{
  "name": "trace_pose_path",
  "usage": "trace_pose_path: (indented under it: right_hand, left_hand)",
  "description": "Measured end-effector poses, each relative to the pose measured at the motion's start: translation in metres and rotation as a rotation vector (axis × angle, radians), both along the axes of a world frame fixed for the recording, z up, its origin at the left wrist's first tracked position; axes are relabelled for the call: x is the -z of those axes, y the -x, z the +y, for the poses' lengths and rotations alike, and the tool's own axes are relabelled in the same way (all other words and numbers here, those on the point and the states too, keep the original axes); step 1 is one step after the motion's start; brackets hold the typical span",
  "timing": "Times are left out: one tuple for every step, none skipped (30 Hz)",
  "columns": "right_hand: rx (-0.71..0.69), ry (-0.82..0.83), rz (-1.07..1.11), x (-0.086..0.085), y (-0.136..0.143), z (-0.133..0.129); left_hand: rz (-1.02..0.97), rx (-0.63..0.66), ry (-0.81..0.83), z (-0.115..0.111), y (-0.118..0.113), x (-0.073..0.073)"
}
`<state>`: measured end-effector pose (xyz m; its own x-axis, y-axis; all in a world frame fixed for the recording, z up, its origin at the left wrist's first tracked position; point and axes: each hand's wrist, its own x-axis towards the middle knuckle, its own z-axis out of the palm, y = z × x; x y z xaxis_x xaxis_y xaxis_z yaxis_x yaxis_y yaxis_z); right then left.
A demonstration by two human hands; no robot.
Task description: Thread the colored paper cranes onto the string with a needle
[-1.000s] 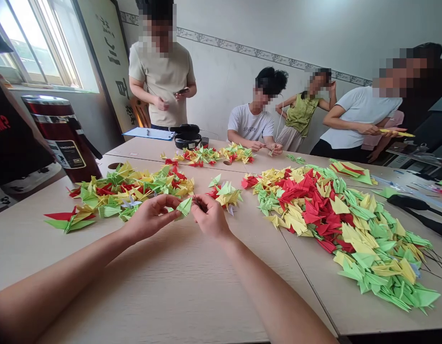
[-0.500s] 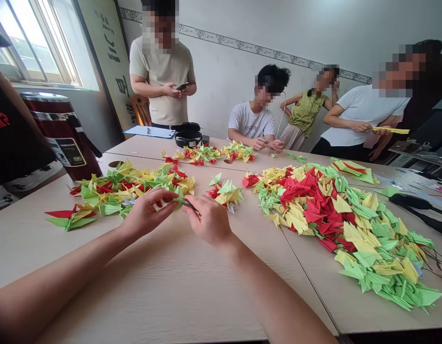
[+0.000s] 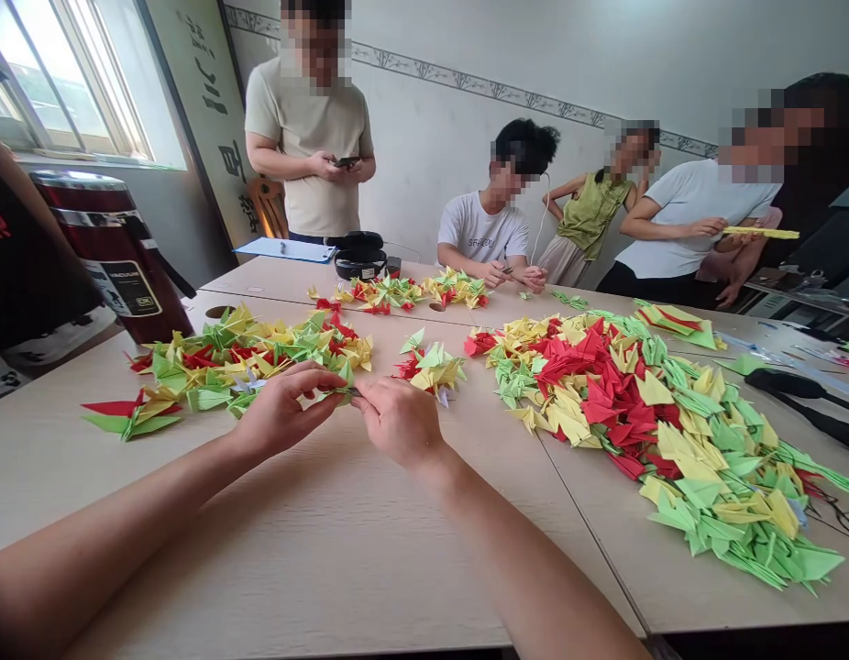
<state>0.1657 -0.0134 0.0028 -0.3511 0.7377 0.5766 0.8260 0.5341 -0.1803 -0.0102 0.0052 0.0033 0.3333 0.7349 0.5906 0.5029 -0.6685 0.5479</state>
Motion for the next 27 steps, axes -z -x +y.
trace_pose_path:
  right_hand:
    - [0.001, 0.004, -0.004, 0.0, 0.0, 0.0]
    - [0.0, 0.008, -0.007, -0.0001, 0.0, 0.0]
    - [0.0, 0.012, -0.008, -0.0002, 0.0, -0.0001]
    - [0.001, 0.016, -0.008, -0.0003, -0.0001, -0.0001]
    - [0.002, 0.019, -0.008, -0.0004, -0.0003, -0.0002]
    - [0.004, 0.021, -0.01, -0.0006, -0.0004, -0.0004]
    - [0.006, 0.024, -0.013, -0.0009, -0.0006, -0.0006]
    - [0.008, 0.025, -0.017, -0.0011, -0.0008, -0.0008]
    - [0.01, 0.027, -0.021, -0.0013, -0.0009, -0.0011]
    - [0.011, 0.029, -0.025, -0.0015, -0.001, -0.0014]
    - [0.012, 0.031, -0.028, -0.0017, -0.001, -0.0016]
    - [0.013, 0.032, -0.03, -0.0017, -0.0009, -0.0018]
    - [0.014, 0.034, -0.031, -0.0016, -0.0007, -0.0019]
    - [0.014, 0.036, -0.033, -0.0015, -0.0005, -0.0019]
    - [0.015, 0.037, -0.036, -0.0012, -0.0002, -0.0019]
    - [0.015, 0.038, -0.038, -0.0009, 0.0, -0.0019]
    - [0.015, 0.038, -0.039, -0.0006, 0.0002, -0.0018]
    - [0.015, 0.037, -0.041, -0.0003, 0.0002, -0.0018]
    - [0.016, 0.037, -0.041, -0.0001, 0.0002, -0.0017]
    - [0.015, 0.038, -0.042, 0.0001, 0.0001, -0.0016]
    - [0.014, 0.04, -0.043, 0.0002, 0.0, -0.0016]
    - [0.014, 0.043, -0.046, 0.0002, -0.0002, -0.0016]
    - [0.014, 0.046, -0.05, 0.0001, -0.0003, -0.0015]
    - [0.015, 0.047, -0.056, 0.0001, -0.0004, -0.0015]
    - [0.017, 0.048, -0.065, -0.0001, -0.0004, -0.0015]
    - [0.02, 0.049, -0.075, -0.0002, -0.0004, -0.0016]
    - [0.022, 0.049, -0.082, -0.0004, -0.0003, -0.0016]
  left_hand:
    - [0.002, 0.0, 0.009, -0.0002, -0.0001, -0.0002]
    - [0.003, 0.0, 0.017, -0.0004, -0.0001, -0.0003]
    - [0.004, -0.001, 0.024, -0.0005, -0.0001, -0.0005]
    - [0.005, -0.003, 0.029, -0.0005, -0.0001, -0.0007]
    - [0.006, -0.004, 0.032, -0.0005, 0.0, -0.0008]
    - [0.009, -0.004, 0.035, -0.0003, 0.0002, -0.0009]
    - [0.012, -0.005, 0.036, -0.0001, 0.0003, -0.001]
    - [0.014, -0.006, 0.037, 0.0001, 0.0004, -0.0011]
    - [0.016, -0.007, 0.038, 0.0004, 0.0005, -0.0012]
    - [0.017, -0.006, 0.041, 0.0005, 0.0006, -0.0012]
    - [0.019, -0.005, 0.045, 0.0005, 0.0006, -0.0011]
    - [0.018, -0.005, 0.048, 0.0005, 0.0005, -0.0011]
    - [0.018, -0.004, 0.051, 0.0002, 0.0004, -0.0011]
    - [0.019, -0.005, 0.054, -0.0001, 0.0002, -0.0011]
    - [0.022, -0.005, 0.057, -0.0004, 0.0, -0.0012]
    - [0.023, -0.006, 0.06, -0.0008, -0.0001, -0.0013]
    - [0.026, -0.006, 0.063, -0.0011, -0.0002, -0.0015]
    - [0.029, -0.006, 0.066, -0.0013, -0.0003, -0.0017]
    - [0.031, -0.005, 0.069, -0.0014, -0.0003, -0.0019]
    - [0.033, -0.005, 0.073, -0.0015, -0.0003, -0.0021]
    - [0.035, -0.006, 0.076, -0.0014, -0.0003, -0.0022]
    - [0.038, -0.005, 0.078, -0.0012, -0.0002, -0.0023]
    - [0.042, -0.003, 0.08, -0.001, -0.0001, -0.0023]
    - [0.045, 0.001, 0.081, -0.0007, 0.0, -0.0022]
    - [0.048, 0.006, 0.081, -0.0005, 0.0001, -0.0021]
    - [0.051, 0.01, 0.08, -0.0003, 0.0002, -0.0019]
    - [0.052, 0.012, 0.08, -0.0001, 0.0003, -0.0017]
